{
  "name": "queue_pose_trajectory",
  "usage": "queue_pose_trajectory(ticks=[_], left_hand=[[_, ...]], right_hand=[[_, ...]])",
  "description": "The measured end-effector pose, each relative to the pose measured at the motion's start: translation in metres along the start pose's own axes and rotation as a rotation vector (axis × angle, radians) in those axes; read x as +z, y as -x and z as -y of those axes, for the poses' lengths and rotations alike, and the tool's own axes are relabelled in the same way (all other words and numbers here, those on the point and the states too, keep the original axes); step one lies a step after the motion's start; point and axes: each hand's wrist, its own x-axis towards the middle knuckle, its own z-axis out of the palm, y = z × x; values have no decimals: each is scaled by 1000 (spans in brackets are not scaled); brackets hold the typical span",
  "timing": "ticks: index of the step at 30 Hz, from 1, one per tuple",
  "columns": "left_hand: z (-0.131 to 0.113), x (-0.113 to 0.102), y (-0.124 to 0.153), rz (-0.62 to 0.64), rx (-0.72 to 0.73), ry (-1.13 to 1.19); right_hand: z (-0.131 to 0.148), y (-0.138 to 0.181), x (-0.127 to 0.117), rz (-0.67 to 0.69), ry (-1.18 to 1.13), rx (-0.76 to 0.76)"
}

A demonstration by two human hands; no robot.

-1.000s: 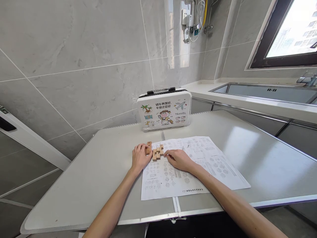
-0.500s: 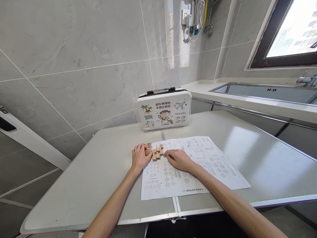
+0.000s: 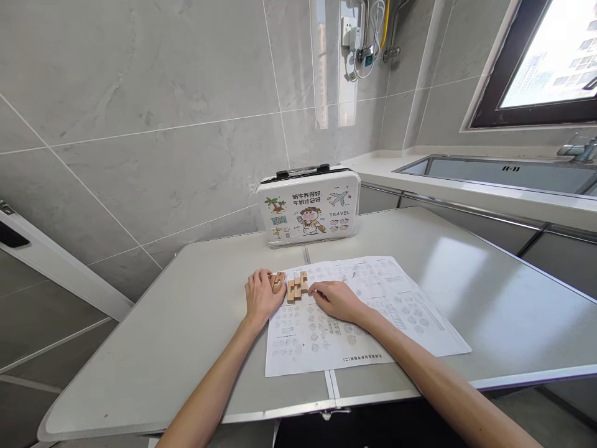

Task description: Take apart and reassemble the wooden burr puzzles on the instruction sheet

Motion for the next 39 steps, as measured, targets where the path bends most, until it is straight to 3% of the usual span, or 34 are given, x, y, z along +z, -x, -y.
queue_pose_trajectory(ticks=[8, 18, 39], left_hand=[[-2, 2, 3, 31, -75, -145], [-1, 0, 0, 60, -129, -163], [0, 0, 0, 102, -93, -155]], right_hand=[[0, 0, -1, -10, -12, -9], [0, 0, 0, -4, 1, -8], [1, 1, -1, -3, -11, -5]])
